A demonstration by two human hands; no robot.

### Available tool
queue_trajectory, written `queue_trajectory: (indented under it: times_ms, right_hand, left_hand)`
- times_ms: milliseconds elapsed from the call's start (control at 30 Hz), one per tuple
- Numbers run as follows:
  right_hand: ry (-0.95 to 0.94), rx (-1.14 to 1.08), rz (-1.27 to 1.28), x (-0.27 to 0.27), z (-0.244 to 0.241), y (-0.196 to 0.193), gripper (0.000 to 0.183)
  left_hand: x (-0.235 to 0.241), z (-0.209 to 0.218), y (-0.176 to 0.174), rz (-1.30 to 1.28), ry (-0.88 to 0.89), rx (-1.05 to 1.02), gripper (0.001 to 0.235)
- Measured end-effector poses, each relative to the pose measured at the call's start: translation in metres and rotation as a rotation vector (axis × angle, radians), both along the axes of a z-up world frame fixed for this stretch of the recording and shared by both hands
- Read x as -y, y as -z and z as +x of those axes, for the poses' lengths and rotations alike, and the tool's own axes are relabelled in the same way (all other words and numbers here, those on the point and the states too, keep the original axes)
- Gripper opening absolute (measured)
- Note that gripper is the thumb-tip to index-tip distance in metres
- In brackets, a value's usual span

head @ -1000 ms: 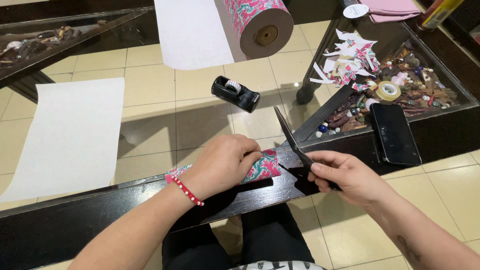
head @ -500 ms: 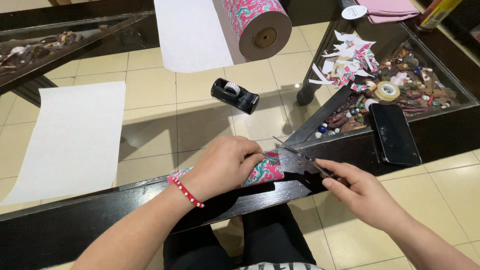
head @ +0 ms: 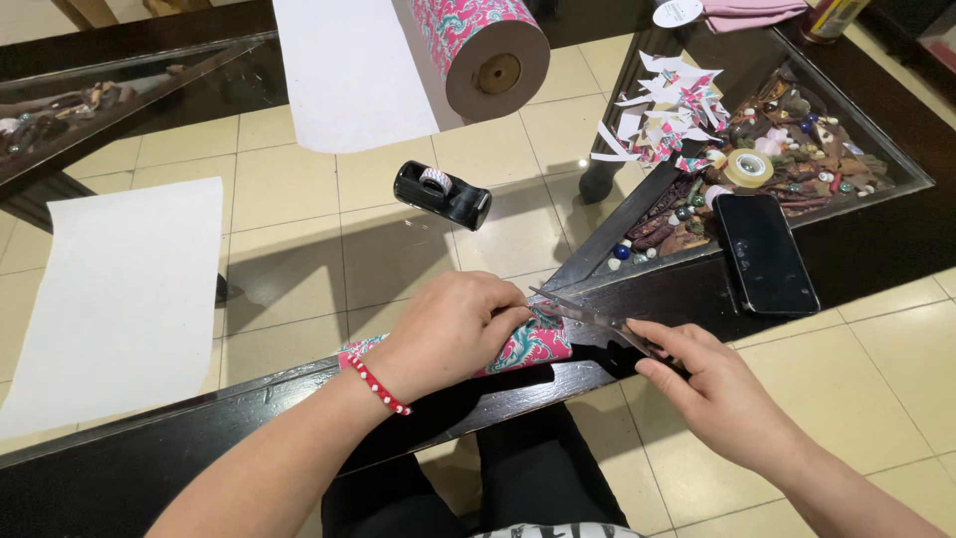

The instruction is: The person wraps a small rectangular item with patterned paper, securing the folds with tape. They then use scissors to trim the excess paper from the edges and corners, creating a neat finish.

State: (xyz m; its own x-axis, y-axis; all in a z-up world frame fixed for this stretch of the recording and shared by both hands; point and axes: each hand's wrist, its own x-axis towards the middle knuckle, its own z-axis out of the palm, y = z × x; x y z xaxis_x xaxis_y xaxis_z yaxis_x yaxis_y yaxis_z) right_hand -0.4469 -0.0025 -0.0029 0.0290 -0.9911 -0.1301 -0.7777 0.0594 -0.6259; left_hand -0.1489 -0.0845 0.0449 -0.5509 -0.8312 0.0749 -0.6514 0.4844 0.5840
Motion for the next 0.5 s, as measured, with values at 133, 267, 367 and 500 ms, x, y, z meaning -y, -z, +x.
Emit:
queue_trajectory:
  times_ms: [133, 267, 367, 500]
  right_hand:
    - [0.035, 0.015, 0.026, 0.001, -0.004, 0.001, 0.049]
    - [0.016, 0.021, -0.019, 0.004, -0.011, 0.003, 0.048]
    - [0.055, 0.036, 0.001, 0.007, -0.014, -0.004, 0.047]
    - [0.109, 0.035, 0.008, 0.012, -0.022, -0.012, 0.046]
  left_hand:
    - [0.006, -0.01, 0.0, 0.006, 0.01, -0.01, 0.022]
    - [0.015, -0.022, -0.002, 0.002, 0.036, -0.009, 0.022]
    - [0.022, -0.033, -0.009, 0.036, 0.036, -0.008, 0.023]
    - [0.037, -0.048, -0.015, 0.078, 0.053, -0.017, 0.022]
